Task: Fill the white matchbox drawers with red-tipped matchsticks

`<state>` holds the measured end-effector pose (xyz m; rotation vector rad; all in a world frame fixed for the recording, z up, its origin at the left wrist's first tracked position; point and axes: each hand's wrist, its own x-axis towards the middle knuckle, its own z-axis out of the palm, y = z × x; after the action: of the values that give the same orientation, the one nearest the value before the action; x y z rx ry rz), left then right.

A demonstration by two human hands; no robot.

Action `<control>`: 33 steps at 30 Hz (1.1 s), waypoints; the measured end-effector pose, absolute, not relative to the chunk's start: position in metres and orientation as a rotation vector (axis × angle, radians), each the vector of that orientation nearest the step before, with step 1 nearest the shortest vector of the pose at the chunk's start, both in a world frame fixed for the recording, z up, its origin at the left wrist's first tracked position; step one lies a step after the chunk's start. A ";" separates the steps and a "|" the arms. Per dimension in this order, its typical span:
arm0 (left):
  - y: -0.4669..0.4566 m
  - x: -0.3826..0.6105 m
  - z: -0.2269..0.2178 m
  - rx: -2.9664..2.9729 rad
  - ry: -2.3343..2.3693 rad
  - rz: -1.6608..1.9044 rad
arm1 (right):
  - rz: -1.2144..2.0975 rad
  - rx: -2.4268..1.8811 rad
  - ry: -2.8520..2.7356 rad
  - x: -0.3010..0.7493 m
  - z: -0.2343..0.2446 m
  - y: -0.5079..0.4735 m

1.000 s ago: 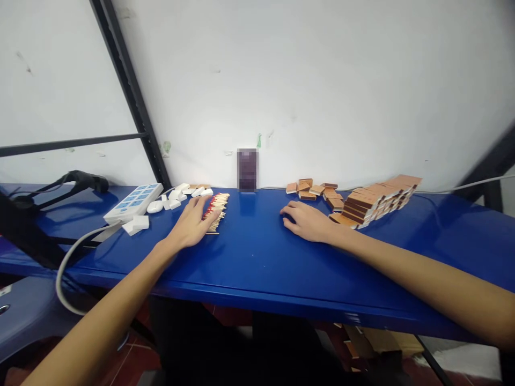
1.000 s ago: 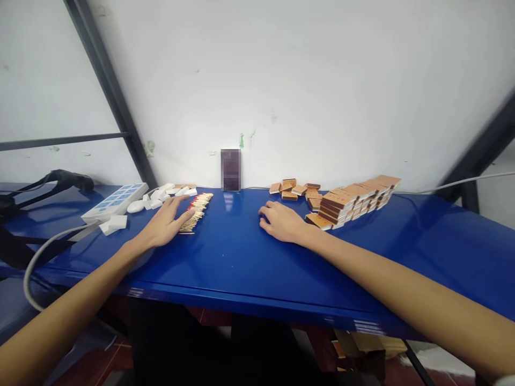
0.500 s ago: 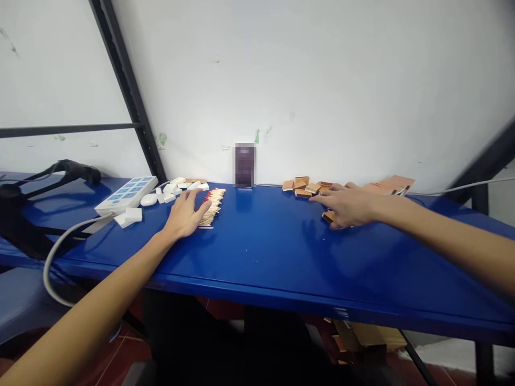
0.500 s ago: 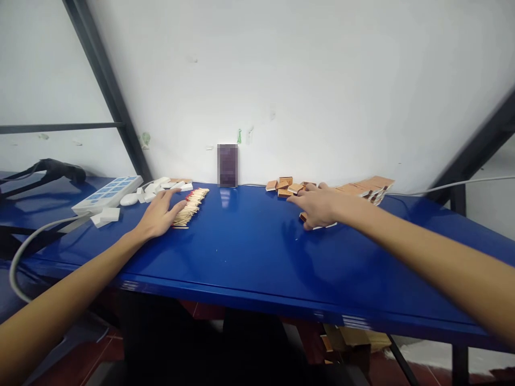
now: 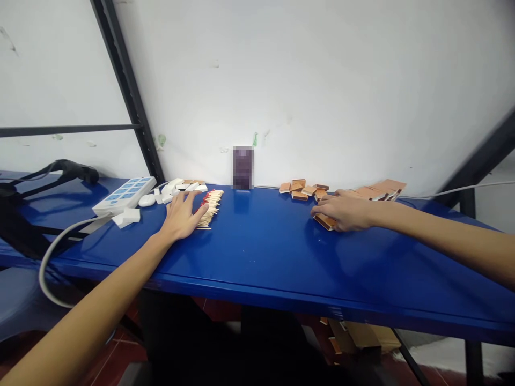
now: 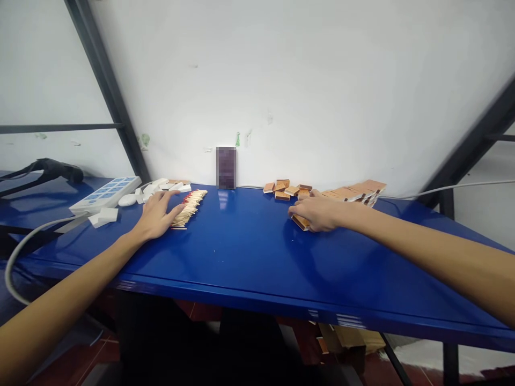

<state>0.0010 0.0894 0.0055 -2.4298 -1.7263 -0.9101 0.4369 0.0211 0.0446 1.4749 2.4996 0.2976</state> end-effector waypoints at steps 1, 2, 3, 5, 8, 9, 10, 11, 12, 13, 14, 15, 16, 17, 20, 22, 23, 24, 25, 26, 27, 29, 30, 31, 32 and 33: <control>0.089 0.001 0.006 -2.430 -1.716 -0.920 | 0.282 1.479 2.521 0.434 0.046 0.018; 0.087 0.002 0.007 -2.428 -1.691 -0.944 | 0.272 1.478 2.557 0.429 0.047 0.014; 0.085 0.003 0.008 -2.422 -1.645 -0.984 | 0.265 1.470 2.605 0.423 0.048 0.010; 0.077 0.009 0.011 -2.419 -1.487 -1.090 | 0.236 1.442 2.714 0.407 0.049 -0.002; 0.057 0.027 0.015 -2.521 -1.212 -1.132 | 0.094 1.401 2.812 0.380 0.052 -0.022; 0.050 0.035 0.016 -2.590 -1.147 -1.080 | 0.057 1.371 2.841 0.371 0.053 -0.027; 0.043 0.043 0.017 -2.669 -1.084 -1.014 | 0.043 1.342 2.863 0.364 0.054 -0.032; 0.037 0.051 0.017 -2.747 -1.017 -0.963 | 0.043 1.316 2.879 0.357 0.055 -0.037; 0.031 0.058 0.017 -2.838 -0.956 -0.922 | 0.051 1.290 2.898 0.351 0.056 -0.040; 0.026 0.065 0.018 -2.944 -0.935 -0.872 | 0.063 1.264 2.923 0.346 0.057 -0.043; 0.022 0.072 0.018 -3.058 -0.940 -0.845 | 0.082 1.234 2.957 0.341 0.057 -0.045; 0.019 0.078 0.018 -3.178 -0.941 -0.836 | 0.111 1.198 3.001 0.337 0.057 -0.047; 0.016 0.083 0.018 -3.273 -0.947 -0.864 | 0.151 1.157 3.048 0.334 0.056 -0.048; 0.014 0.088 0.018 -3.351 -0.954 -0.907 | 0.198 1.113 3.090 0.330 0.055 -0.050; 0.012 0.096 0.015 -3.490 -0.887 -1.019 | 0.356 1.025 3.144 0.323 0.047 -0.053; 0.013 0.096 0.012 -3.505 -0.833 -1.012 | 0.432 1.016 3.109 0.322 0.042 -0.051; 0.015 0.094 0.011 -3.478 -0.840 -0.985 | 0.458 1.028 3.072 0.324 0.041 -0.049; 0.017 0.091 0.011 -3.428 -0.874 -0.959 | 0.475 1.051 3.029 0.327 0.040 -0.045; 0.020 0.086 0.011 -3.351 -0.928 -0.944 | 0.484 1.085 2.982 0.332 0.041 -0.041; 0.024 0.080 0.013 -3.274 -0.979 -0.934 | 0.484 1.133 2.934 0.339 0.042 -0.034; 0.027 0.073 0.016 -3.194 -1.024 -0.959 | 0.489 1.190 2.894 0.347 0.044 -0.027; 0.036 0.058 0.025 -3.053 -1.144 -1.053 | 0.475 1.300 2.826 0.367 0.048 -0.011; 0.041 0.050 0.030 -2.985 -1.195 -1.106 | 0.476 1.349 2.777 0.377 0.050 -0.003; 0.046 0.042 0.034 -2.912 -1.221 -1.163 | 0.481 1.385 2.706 0.386 0.051 0.005; 0.052 0.034 0.036 -2.826 -1.237 -1.238 | 0.469 1.410 2.624 0.395 0.051 0.013; 0.057 0.025 0.038 -2.745 -1.233 -1.277 | 0.431 1.422 2.552 0.403 0.051 0.019</control>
<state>0.0252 0.0572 0.0379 -2.7449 -1.2332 -1.2768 0.4027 0.0188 0.0505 1.4219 2.5525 0.4312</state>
